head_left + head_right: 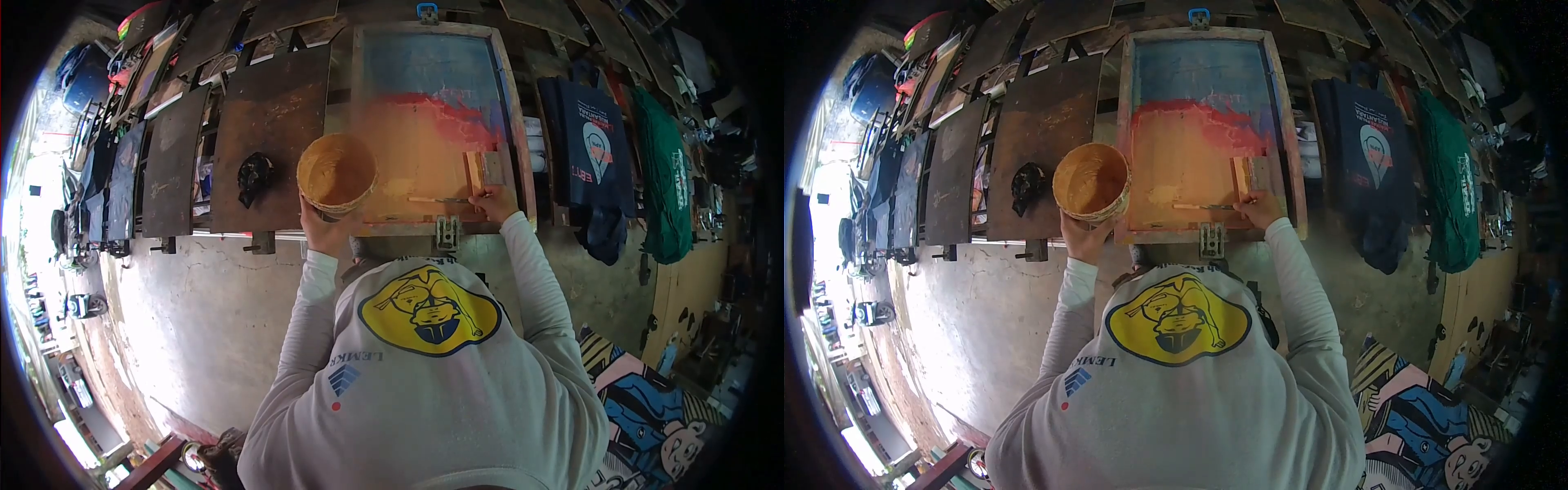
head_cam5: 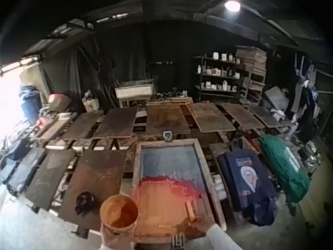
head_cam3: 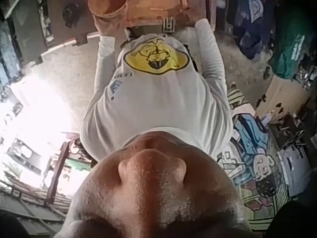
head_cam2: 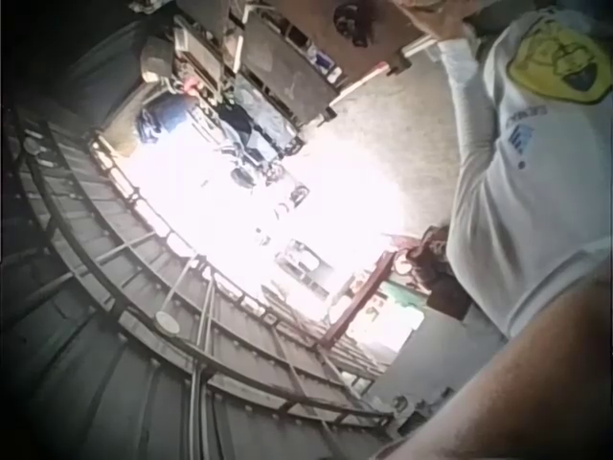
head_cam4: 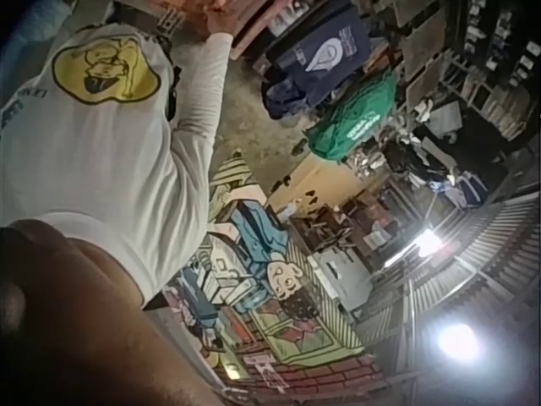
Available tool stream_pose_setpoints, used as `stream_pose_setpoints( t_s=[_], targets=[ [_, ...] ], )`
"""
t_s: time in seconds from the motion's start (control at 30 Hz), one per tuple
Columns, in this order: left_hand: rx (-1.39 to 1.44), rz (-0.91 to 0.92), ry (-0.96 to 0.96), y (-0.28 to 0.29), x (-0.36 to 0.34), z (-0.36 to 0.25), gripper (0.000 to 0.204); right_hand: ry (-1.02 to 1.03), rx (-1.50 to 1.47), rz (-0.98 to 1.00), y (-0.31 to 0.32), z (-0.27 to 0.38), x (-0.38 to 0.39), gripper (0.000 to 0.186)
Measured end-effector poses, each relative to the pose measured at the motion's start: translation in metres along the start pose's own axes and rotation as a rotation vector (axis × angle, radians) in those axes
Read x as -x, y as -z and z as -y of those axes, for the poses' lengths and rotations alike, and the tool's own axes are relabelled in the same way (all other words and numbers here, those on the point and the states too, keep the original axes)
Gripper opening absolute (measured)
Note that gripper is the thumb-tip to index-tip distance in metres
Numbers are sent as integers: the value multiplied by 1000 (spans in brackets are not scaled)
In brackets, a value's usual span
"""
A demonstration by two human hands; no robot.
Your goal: Applying ink to a screen and using a squeegee to print a design onto t-shirts.
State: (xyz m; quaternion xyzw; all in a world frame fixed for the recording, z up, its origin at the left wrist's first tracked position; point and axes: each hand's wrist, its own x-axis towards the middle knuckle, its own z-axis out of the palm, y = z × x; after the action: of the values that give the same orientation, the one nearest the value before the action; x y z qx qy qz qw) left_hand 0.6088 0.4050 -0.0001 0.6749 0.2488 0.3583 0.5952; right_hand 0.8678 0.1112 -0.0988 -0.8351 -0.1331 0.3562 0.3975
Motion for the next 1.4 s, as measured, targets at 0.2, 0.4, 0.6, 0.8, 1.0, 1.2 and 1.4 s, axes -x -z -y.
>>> stream_pose_setpoints(
  t_s=[0.2,0.4,0.6,0.8,1.0,1.2,1.4],
  targets=[
    [28,40,33,-3,3,1,96,151,-497,-85,-8,-1,-4,12],
    [-29,15,20,-4,6,0,94,225,-83,-173,-7,14,8,11],
    [-43,43,36,1,8,6,97,229,-42,-183,-3,27,29,12],
    [-42,49,11,-3,8,10,100,232,39,-256,-6,27,27,7],
    [-35,57,2,-3,8,7,101,460,348,-301,-20,18,23,11],
    [-56,56,-26,-2,8,6,100,461,392,-300,-26,20,24,16],
    [-73,55,3,-1,9,3,98,475,343,-108,-15,19,29,18]
  ],
)
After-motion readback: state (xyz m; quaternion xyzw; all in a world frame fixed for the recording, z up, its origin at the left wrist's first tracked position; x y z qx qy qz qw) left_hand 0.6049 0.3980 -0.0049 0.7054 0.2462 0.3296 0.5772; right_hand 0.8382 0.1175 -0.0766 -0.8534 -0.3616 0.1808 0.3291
